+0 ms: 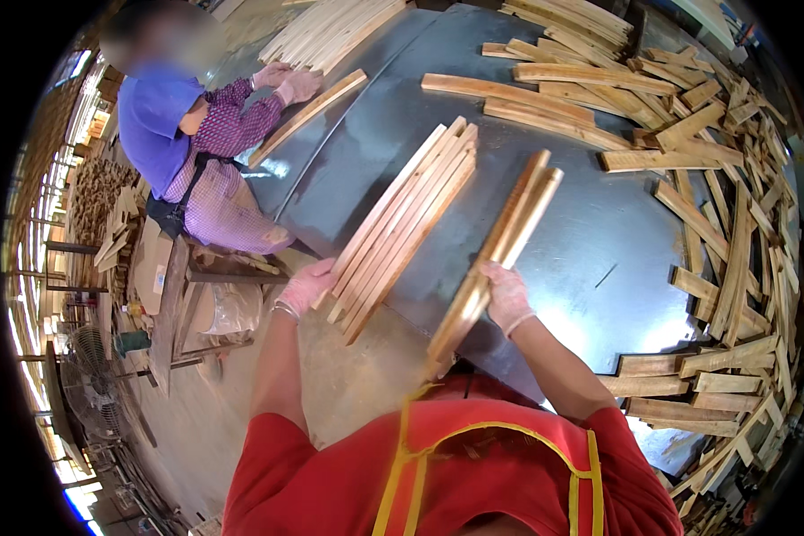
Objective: The person sorts wooden planks on a metal table, picking up pieces from a pile and arranging them into neat stacks. Another person is also present, working on a similar task nearby.
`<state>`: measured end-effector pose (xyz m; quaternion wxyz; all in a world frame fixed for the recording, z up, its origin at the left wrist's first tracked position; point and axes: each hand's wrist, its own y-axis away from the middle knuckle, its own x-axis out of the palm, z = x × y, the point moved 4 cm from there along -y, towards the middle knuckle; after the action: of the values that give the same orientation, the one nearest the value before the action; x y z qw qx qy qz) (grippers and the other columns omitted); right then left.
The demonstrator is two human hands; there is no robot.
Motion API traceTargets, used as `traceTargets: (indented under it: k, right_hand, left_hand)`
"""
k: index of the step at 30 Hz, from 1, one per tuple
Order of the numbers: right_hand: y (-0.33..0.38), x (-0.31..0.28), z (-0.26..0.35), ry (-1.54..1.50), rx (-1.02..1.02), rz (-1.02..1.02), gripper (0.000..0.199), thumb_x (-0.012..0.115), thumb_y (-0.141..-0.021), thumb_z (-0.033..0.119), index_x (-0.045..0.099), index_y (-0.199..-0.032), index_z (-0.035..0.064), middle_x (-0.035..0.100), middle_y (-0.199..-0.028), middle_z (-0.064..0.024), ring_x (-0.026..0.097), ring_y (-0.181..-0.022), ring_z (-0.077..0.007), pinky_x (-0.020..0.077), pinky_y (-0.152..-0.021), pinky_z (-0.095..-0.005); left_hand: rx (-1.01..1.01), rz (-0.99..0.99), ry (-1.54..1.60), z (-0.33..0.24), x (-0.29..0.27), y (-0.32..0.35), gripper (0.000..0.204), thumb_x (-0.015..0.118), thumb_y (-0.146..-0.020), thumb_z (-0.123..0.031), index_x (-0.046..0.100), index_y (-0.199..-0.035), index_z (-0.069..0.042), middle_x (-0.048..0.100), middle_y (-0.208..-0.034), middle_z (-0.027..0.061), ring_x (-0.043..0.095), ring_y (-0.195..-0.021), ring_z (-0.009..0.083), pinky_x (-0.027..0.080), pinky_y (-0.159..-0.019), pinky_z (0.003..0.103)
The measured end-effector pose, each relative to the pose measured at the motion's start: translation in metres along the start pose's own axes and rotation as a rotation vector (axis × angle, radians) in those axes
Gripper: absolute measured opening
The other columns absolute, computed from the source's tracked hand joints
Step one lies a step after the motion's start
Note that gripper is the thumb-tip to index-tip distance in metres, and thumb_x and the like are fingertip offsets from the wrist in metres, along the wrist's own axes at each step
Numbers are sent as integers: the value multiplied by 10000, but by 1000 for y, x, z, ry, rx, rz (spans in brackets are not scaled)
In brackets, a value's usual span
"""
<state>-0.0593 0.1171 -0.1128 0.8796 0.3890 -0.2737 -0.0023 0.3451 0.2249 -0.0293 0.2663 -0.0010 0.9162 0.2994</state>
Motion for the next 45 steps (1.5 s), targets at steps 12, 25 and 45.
traceTargets:
  k: [12, 25, 45]
  right_hand:
    - [8, 110, 23, 1249, -195, 341, 1008, 679, -962, 543, 237, -1638, -60, 673, -1371, -259, 646, -1296, -376, 495, -1097, -406]
    - [124, -344, 398, 1635, -301, -1398, 982, 860, -761, 531, 456, -1529, 72, 597, -1387, -202, 595, -1273, -392, 508, -1055, -470]
    - [161, -418, 343, 1642, -434, -1278, 763, 776, -827, 267, 501, -1523, 114, 483, -1523, -206, 575, -1284, -396, 501, -1057, -480]
  left_hand:
    - [101, -141, -255, -18, 41, 13, 258, 628, -1014, -302, 665, -1117, -69, 648, -906, 102, 603, -821, 221, 516, -768, 386]
    - [515, -250, -791, -158, 187, 1, 744, 793, -866, -311, 545, -1510, -33, 554, -1518, 248, 519, -1411, 412, 410, -1198, 495]
    - [445, 54, -958, -351, 445, -30, 1024, 850, -761, -491, 390, -1607, -144, 343, -1664, 94, 395, -1479, 369, 442, -1148, 486]
